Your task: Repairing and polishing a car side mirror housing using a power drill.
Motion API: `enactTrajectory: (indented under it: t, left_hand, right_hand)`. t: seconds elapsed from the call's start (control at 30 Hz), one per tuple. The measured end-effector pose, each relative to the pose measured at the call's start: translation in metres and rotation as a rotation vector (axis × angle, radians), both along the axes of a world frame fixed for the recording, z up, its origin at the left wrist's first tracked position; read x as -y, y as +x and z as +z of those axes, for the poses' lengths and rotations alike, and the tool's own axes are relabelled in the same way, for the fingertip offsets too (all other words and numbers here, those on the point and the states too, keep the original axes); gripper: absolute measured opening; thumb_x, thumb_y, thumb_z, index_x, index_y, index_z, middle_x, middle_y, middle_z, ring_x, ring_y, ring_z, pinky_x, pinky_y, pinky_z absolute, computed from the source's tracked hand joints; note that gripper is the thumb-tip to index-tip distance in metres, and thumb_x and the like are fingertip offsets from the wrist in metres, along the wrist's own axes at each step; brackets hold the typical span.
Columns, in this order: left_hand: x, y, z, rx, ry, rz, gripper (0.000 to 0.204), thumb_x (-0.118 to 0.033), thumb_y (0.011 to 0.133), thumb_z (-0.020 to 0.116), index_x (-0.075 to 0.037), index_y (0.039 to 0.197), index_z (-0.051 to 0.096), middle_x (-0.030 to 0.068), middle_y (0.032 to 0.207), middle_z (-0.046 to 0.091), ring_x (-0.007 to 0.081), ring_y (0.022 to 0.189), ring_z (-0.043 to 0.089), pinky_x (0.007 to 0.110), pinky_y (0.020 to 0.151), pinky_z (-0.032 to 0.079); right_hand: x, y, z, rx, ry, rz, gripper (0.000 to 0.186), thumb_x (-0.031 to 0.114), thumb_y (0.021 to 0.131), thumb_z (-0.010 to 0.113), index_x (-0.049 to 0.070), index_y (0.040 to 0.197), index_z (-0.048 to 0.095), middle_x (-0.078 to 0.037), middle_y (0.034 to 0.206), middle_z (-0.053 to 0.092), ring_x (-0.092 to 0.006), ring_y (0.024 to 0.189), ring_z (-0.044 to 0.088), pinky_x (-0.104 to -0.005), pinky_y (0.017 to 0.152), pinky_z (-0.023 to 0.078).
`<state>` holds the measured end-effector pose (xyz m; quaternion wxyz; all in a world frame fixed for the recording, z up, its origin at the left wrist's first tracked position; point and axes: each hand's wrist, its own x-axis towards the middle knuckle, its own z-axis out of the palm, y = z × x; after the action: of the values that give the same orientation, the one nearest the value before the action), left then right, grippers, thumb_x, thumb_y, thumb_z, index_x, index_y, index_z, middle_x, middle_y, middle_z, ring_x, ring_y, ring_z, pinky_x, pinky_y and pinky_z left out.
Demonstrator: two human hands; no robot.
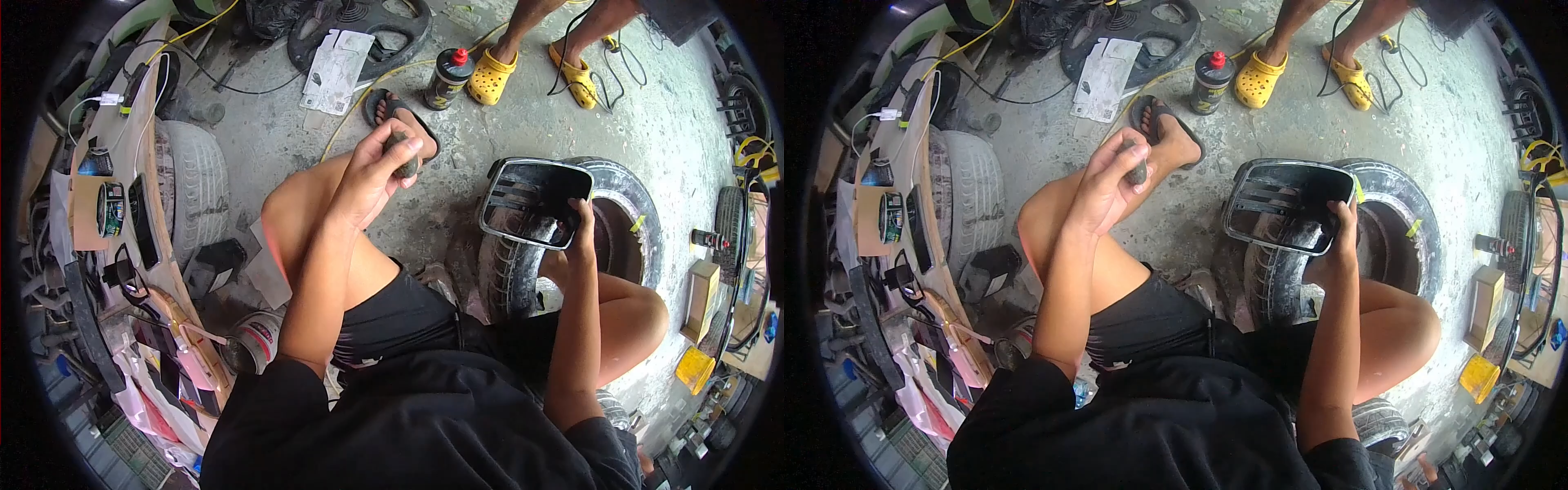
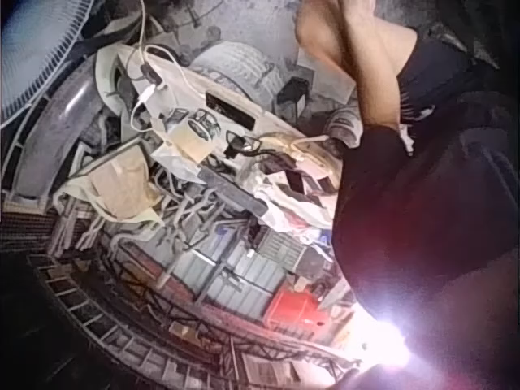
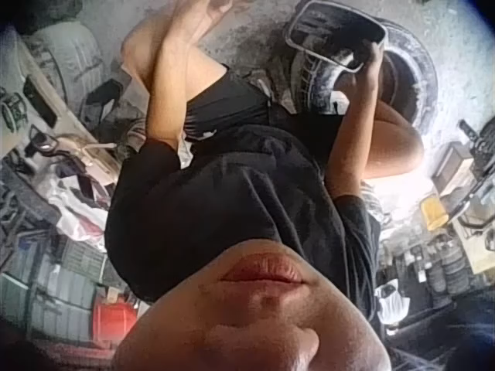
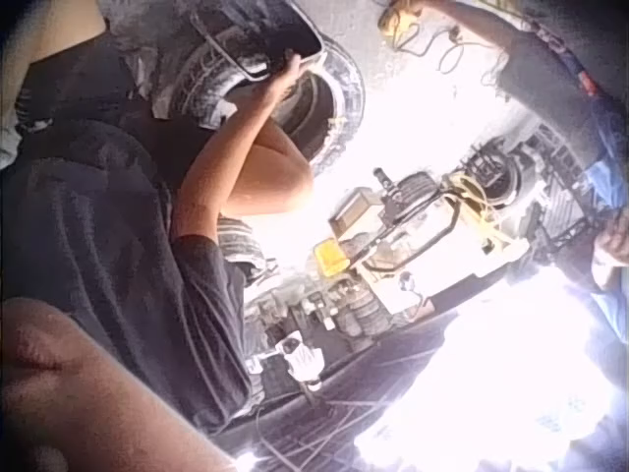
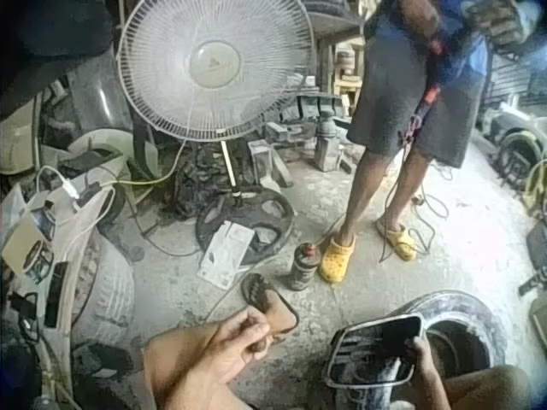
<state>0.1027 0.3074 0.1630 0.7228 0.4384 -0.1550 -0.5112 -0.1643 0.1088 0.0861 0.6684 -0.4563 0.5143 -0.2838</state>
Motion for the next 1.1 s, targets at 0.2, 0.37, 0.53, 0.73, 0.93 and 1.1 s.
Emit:
enactTrajectory:
  t: [0.2, 0.37, 0.53, 0.73, 0.93, 1.1]
  left_hand:
    - [0.006, 0.000, -0.002, 0.195, 0.055, 0.040, 0.026, -0.001, 0.074, 0.064, -0.009, 0.091, 0.045, -0.0033, 0.077, 0.043, 0.0044, 0.067, 0.042, 0.017, 0.058, 0.035]
    - [0.016, -0.004, 0.001, 0.242, 0.128, 0.057, 0.024, -0.005, 0.076, 0.064, -0.009, 0.094, 0.048, -0.0054, 0.070, 0.046, 0.0035, 0.059, 0.042, 0.019, 0.052, 0.034]
    - [0.010, -0.002, -0.004, 0.308, 0.170, 0.137, 0.014, -0.015, 0.082, 0.060, -0.009, 0.085, 0.047, -0.0020, 0.061, 0.048, 0.0055, 0.048, 0.043, 0.020, 0.043, 0.032]
    - [0.005, -0.003, 0.001, 0.233, 0.107, 0.063, 0.015, -0.021, 0.085, 0.055, -0.008, 0.088, 0.048, 0.0017, 0.071, 0.049, 0.0095, 0.055, 0.049, 0.020, 0.045, 0.039]
    - [0.017, 0.000, 0.035, 0.400, 0.052, 0.025, 0.019, -0.022, 0.084, 0.053, -0.008, 0.096, 0.049, 0.0025, 0.076, 0.048, 0.0092, 0.057, 0.049, 0.021, 0.048, 0.040]
    - [0.035, -0.003, 0.088, 0.628, 0.015, -0.014, 0.017, -0.011, 0.079, 0.061, -0.007, 0.088, 0.048, 0.0000, 0.066, 0.051, 0.0083, 0.055, 0.053, 0.021, 0.050, 0.041]
  right_hand:
    - [-0.004, 0.007, 0.018, 0.010, -0.010, 0.088, 0.039, 0.032, 0.071, 0.055, 0.012, 0.103, 0.046, 0.000, 0.082, 0.053, -0.0075, 0.066, 0.049, -0.0203, 0.054, 0.038]
    - [0.044, -0.041, -0.047, 0.038, -0.120, 0.124, 0.035, 0.031, 0.073, 0.055, 0.008, 0.100, 0.050, -0.001, 0.084, 0.053, -0.0126, 0.075, 0.049, -0.0258, 0.067, 0.039]
    - [0.028, -0.029, -0.064, 0.078, -0.021, 0.040, 0.035, 0.028, 0.073, 0.057, 0.009, 0.101, 0.048, 0.000, 0.078, 0.049, -0.0114, 0.069, 0.044, -0.0250, 0.061, 0.036]
    - [0.010, -0.012, -0.028, 0.016, 0.011, 0.018, 0.073, 0.028, 0.071, 0.057, 0.004, 0.133, 0.027, -0.012, 0.106, 0.051, -0.0227, 0.096, 0.049, -0.0340, 0.083, 0.038]
    - [0.010, -0.002, -0.008, 0.104, -0.115, -0.013, 0.075, 0.015, 0.071, 0.056, 0.000, 0.135, 0.020, -0.017, 0.102, 0.054, -0.0226, 0.090, 0.054, -0.0317, 0.078, 0.043]
    - [0.029, 0.011, 0.045, 0.171, -0.250, 0.053, 0.073, 0.015, 0.072, 0.057, 0.003, 0.135, 0.022, -0.017, 0.099, 0.056, -0.0219, 0.083, 0.057, -0.0309, 0.075, 0.044]
